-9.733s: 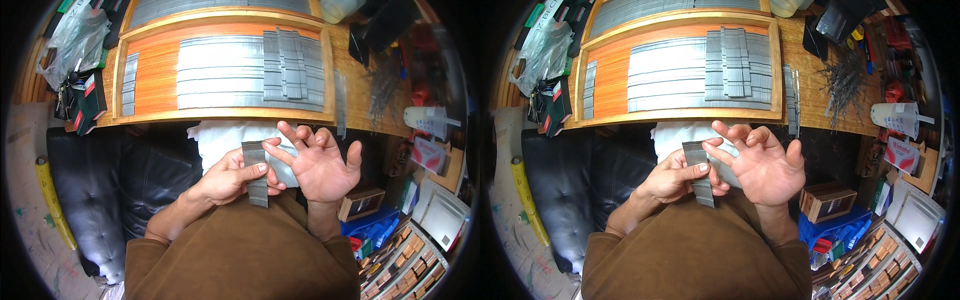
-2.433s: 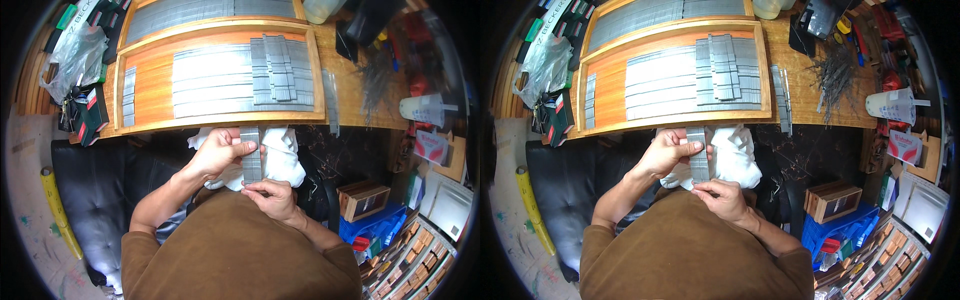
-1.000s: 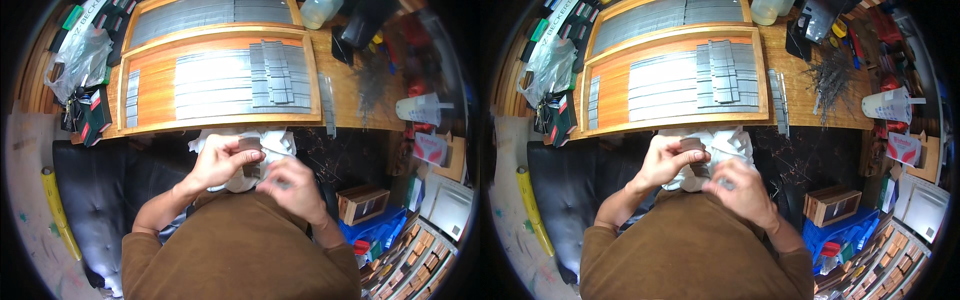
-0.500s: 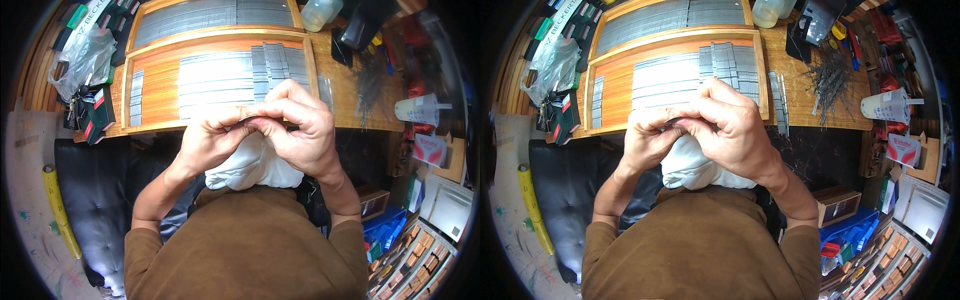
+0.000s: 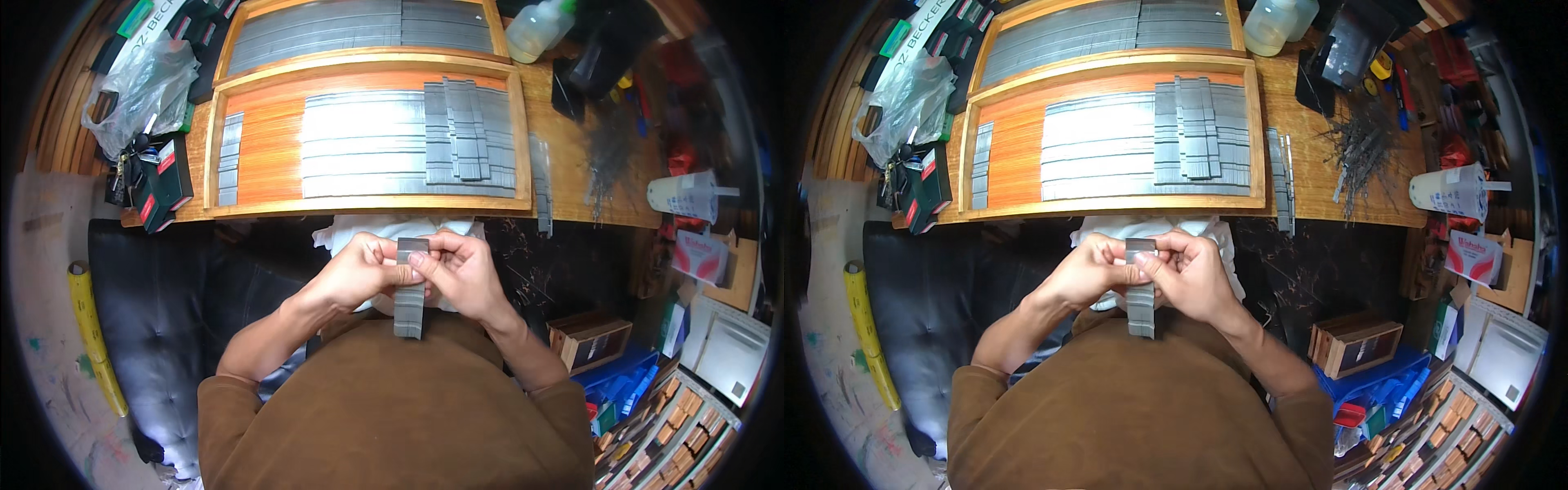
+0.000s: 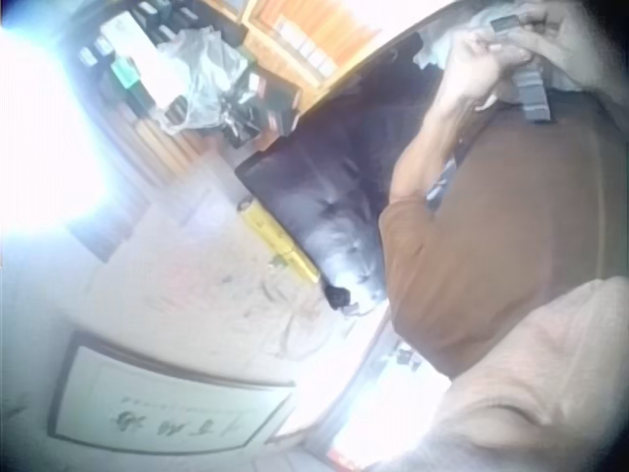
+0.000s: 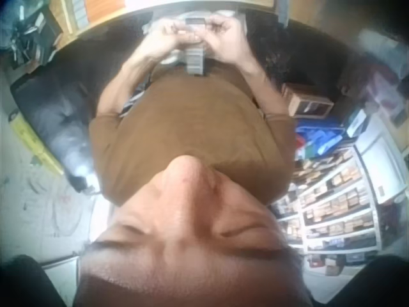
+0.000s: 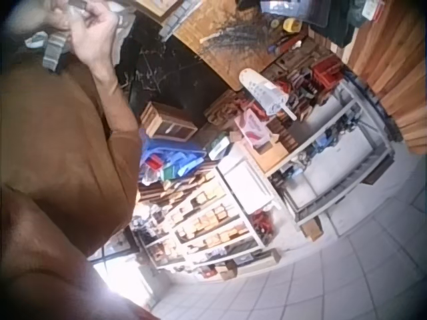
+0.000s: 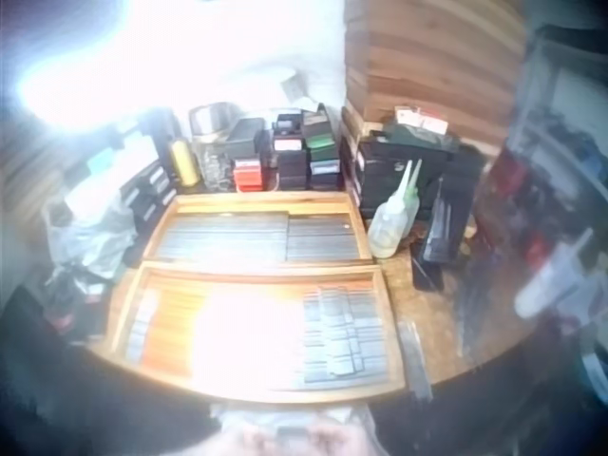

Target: The person repeatedly picks up small metal strips from a wooden tray and joins them end-to-end by hand, forming longer linked assemblies. The person places the assembled pieces back into the tray and continues the process with additional strips.

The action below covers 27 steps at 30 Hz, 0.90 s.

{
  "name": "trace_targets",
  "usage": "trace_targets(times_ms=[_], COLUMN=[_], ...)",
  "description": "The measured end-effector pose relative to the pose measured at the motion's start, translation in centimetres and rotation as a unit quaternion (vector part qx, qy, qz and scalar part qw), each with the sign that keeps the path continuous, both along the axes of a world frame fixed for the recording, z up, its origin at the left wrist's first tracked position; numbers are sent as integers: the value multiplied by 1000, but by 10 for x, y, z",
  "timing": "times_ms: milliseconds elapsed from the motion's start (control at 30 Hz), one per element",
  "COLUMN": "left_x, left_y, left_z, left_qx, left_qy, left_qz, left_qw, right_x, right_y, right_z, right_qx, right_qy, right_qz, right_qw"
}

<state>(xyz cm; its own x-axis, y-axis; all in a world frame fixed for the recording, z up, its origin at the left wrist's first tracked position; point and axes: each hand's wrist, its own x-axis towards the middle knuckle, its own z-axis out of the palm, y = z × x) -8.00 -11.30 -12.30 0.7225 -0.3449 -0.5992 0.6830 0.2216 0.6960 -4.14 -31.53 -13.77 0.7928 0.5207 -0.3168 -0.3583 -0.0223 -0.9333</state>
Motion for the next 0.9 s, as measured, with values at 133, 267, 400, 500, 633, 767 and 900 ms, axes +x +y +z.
trace_targets(times_ms=[133, 267, 400, 500, 633, 767, 900], left_x=[15, 14, 8, -9, -25, -32, -33], left_y=[2, 4, 1, 1, 4, 8, 5], left_z=[-30, -47, -42, -5, -1, -6, 1], left_qx=[-46, -7, 17, 220, 280, 296, 295], left_qy=[47, 29, -67, -251, -416, -424, -381], left_qz=[35, 42, 63, 25, 82, 102, 104], left_qw=[997, 999, 996, 942, 861, 850, 870], right_x=[8, 10, 5, -1, 2, 4, 5], right_y=[9, 19, 19, 17, 24, 29, 28], right_z=[-35, -41, -33, -1, 20, 15, 6], right_qx=[83, 53, 10, 8, 30, 52, 32], right_qy=[197, 185, 61, -171, -272, -310, -321], right_qz=[-64, -103, -81, -33, 0, 19, 35], right_qw=[975, 976, 995, 985, 962, 949, 946])
